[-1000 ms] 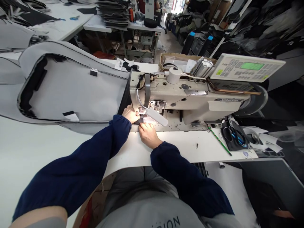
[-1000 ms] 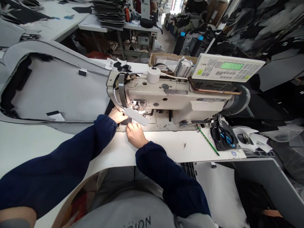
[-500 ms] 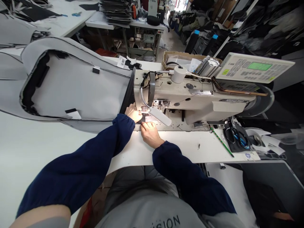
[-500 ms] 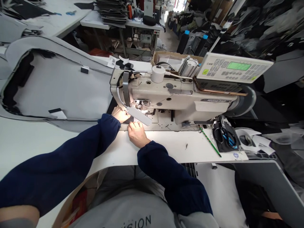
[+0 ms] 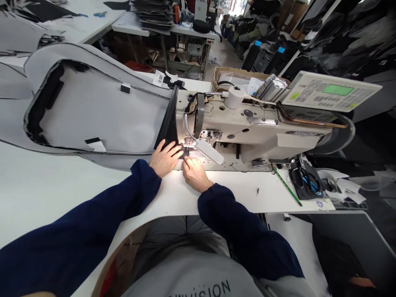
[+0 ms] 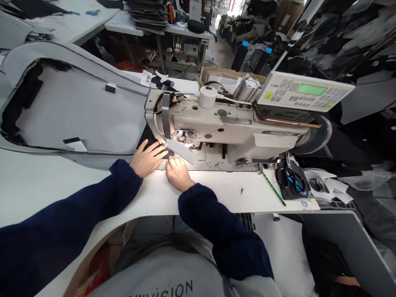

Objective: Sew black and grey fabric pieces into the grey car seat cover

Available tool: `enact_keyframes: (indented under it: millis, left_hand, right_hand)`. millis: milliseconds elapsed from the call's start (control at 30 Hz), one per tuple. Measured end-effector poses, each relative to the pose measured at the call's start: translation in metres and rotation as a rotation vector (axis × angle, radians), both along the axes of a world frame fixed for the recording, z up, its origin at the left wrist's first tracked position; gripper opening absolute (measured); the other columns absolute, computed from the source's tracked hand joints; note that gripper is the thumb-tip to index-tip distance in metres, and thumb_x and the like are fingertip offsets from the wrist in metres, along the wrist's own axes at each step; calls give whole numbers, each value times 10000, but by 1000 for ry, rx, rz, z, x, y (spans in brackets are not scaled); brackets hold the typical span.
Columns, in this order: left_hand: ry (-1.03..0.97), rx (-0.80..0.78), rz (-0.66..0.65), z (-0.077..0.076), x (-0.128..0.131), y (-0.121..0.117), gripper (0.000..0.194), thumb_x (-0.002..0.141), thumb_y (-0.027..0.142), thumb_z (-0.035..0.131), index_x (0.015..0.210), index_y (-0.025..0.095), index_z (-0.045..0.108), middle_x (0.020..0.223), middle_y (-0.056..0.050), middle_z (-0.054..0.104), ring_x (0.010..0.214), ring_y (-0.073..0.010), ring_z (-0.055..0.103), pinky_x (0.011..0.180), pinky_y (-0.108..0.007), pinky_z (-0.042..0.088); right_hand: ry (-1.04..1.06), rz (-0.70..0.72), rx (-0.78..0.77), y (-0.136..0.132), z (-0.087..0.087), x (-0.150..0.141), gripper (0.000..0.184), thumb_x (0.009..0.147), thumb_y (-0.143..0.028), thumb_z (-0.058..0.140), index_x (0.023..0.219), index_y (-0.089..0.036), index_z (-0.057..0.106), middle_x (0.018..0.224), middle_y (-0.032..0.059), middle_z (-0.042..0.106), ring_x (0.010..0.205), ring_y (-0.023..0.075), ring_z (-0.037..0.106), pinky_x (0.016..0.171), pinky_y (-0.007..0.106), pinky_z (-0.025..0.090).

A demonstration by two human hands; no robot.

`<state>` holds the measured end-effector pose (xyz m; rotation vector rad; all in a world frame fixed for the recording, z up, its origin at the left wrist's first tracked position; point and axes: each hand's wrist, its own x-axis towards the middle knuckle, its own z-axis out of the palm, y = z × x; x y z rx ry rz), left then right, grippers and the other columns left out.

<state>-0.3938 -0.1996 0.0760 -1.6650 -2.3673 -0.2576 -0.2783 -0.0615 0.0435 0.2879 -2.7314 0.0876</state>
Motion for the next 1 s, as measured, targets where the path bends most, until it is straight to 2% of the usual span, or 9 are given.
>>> enact_keyframes:
  millis: [167, 467, 600, 733, 1000]
  left_hand:
    - [-10, 13, 52, -18, -5, 1, 332, 899, 218, 417, 1164, 250, 612, 1315, -30, 558, 1237, -273, 448, 1102, -569, 171]
    - [-52, 54, 110, -17, -15, 15, 354, 863, 202, 439, 1161, 244, 627, 1241, -60, 600, 1230, -282, 438, 1118, -564, 145]
    - [-61, 78, 141, -17, -21, 22, 376, 860, 205, 444, 1190, 251, 618, 1271, -76, 579, 1249, -289, 421, 1121, -585, 108]
    - [-64, 93, 163, -20, -23, 24, 351, 882, 236, 434, 1179, 259, 620, 1317, -76, 549, 1286, -291, 386, 1115, -620, 48]
    - [-84, 114, 153, -26, -19, 23, 352, 883, 254, 449, 1195, 261, 613, 1325, -92, 545, 1287, -314, 388, 1092, -645, 75]
  right_hand:
    - [23, -11, 6, 0, 0, 0, 299, 868, -60, 375, 1024, -25, 628, 1130, 203, 588, 1012, 267, 506, 908, 399, 423]
    - [-8, -47, -56, 3, 0, 0, 260, 870, -106, 422, 1057, -73, 600, 1225, 185, 569, 1118, 277, 493, 964, 433, 366]
    - [-20, -26, -70, 4, 4, 3, 233, 890, -119, 410, 1024, -120, 601, 1186, 138, 602, 1111, 246, 510, 987, 422, 331]
    - [-27, -25, -68, 5, 6, 4, 215, 877, -111, 426, 1010, -129, 595, 1174, 130, 607, 1109, 241, 512, 967, 415, 328]
    - [-24, -28, -66, 6, 4, 4, 224, 863, -91, 436, 1027, -127, 585, 1182, 133, 599, 1104, 231, 506, 942, 400, 330]
